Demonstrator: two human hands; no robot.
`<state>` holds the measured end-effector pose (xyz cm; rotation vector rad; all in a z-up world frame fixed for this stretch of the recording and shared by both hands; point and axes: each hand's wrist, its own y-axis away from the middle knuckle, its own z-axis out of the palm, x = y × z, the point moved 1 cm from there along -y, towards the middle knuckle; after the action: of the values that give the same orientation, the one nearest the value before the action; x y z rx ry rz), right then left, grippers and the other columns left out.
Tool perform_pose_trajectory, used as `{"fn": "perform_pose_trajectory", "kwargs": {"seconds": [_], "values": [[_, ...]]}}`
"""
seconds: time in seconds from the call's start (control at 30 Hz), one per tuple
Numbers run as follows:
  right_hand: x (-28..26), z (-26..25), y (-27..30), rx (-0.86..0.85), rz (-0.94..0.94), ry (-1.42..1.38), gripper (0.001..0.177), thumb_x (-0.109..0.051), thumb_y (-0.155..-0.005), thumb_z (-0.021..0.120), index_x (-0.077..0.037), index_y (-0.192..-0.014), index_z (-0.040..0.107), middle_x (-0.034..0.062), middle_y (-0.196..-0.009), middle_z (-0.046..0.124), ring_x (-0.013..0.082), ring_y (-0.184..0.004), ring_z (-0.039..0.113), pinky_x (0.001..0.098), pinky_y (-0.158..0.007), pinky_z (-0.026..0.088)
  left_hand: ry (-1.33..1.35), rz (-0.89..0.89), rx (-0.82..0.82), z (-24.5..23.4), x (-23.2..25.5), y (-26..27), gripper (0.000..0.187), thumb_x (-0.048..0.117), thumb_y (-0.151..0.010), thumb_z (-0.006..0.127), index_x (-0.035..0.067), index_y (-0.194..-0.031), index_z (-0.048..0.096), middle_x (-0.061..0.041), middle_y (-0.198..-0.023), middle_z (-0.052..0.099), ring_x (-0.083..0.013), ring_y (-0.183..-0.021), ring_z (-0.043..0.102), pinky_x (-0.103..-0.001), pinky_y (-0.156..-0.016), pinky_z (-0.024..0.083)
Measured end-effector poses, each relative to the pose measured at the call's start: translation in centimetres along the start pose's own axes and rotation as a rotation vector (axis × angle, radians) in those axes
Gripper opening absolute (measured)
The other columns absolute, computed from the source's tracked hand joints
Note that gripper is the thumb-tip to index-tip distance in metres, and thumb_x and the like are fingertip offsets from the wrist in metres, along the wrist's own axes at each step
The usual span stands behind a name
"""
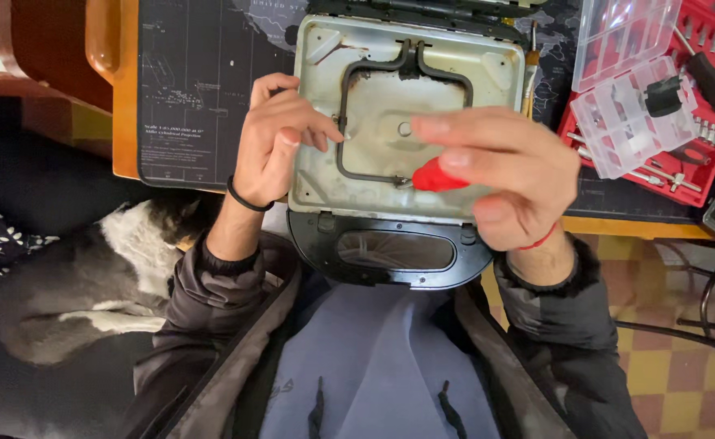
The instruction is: The person uses a red screwdriver to loosen and remove screws from the metal casing of a disassembled appliance. They work methodically around the perimeter of the casing, removing fasteners one by one.
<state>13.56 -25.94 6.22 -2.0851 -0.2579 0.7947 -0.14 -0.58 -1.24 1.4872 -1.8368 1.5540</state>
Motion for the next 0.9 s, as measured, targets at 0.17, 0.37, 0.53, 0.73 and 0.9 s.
{"fn": "perform_pose_trajectory", "kwargs": {"seconds": [0.17, 0.37, 0.53, 0.73, 0.9], "values": [[-0.1, 0.5, 0.6, 0.047, 0.095, -0.201, 0.022, -0.007, -0.114, 0.068, -0.003, -0.135, 0.064, 0.0305, -0.138, 0.066, 0.0537, -0.121, 0.082, 0.0486, -0.102, 0.079, -0.008, -0.002, -0.014, -0.1, 0.1, -0.1, 0.095, 0.063, -0.121, 0.011, 0.005, -0.097, 0.082, -0.004, -0.075, 0.066, -0.0203, -0.074, 0.062, -0.05, -0.122, 0.039], [0.4, 0.1, -1.2, 0.018, -0.012, -0.143, 0.028, -0.028, -0.112, 0.069, -0.01, -0.133, 0.062, 0.0214, -0.115, 0.069, 0.0328, -0.088, 0.088, 0.038, -0.077, 0.076, 0.003, -0.016, -0.01, 0.1, 0.1, -0.1, 0.095, 0.063, -0.121, 0.011, 0.005, -0.097, 0.082, -0.004, -0.076, 0.066, -0.0188, -0.072, 0.059, -0.05, -0.124, 0.039], [-0.6, 1.1, 0.2, 0.037, 0.205, -0.536, 0.022, -0.001, -0.118, 0.052, 0.0, -0.139, 0.057, 0.0366, -0.148, 0.059, 0.0521, -0.141, 0.07, 0.0646, -0.117, 0.075, 0.008, -0.031, 0.001, 0.2, 0.0, 0.0, 0.094, 0.066, -0.121, 0.012, 0.007, -0.097, 0.081, -0.004, -0.075, 0.067, -0.0174, -0.071, 0.058, -0.049, -0.124, 0.038], [1.2, -0.2, 0.0, 0.03, 0.056, -0.185, 0.052, -0.017, -0.093, 0.101, -0.018, -0.134, 0.069, 0.0151, -0.121, 0.071, 0.023, -0.076, 0.082, 0.0266, -0.059, 0.062, 0.012, -0.02, -0.007, 0.2, 0.0, -0.1, 0.093, 0.062, -0.122, 0.011, 0.006, -0.097, 0.081, -0.003, -0.077, 0.067, -0.018, -0.071, 0.057, -0.05, -0.124, 0.038], [0.1, 0.5, 0.9, 0.002, 0.191, -0.598, 0.034, 0.01, -0.113, 0.059, 0.0, -0.146, 0.062, 0.0334, -0.156, 0.059, 0.0511, -0.145, 0.071, 0.0589, -0.126, 0.071, 0.012, -0.03, -0.014, 0.1, 0.0, -0.1, 0.094, 0.063, -0.121, 0.01, 0.007, -0.097, 0.081, -0.003, -0.076, 0.066, -0.0178, -0.072, 0.057, -0.049, -0.123, 0.038]]}}
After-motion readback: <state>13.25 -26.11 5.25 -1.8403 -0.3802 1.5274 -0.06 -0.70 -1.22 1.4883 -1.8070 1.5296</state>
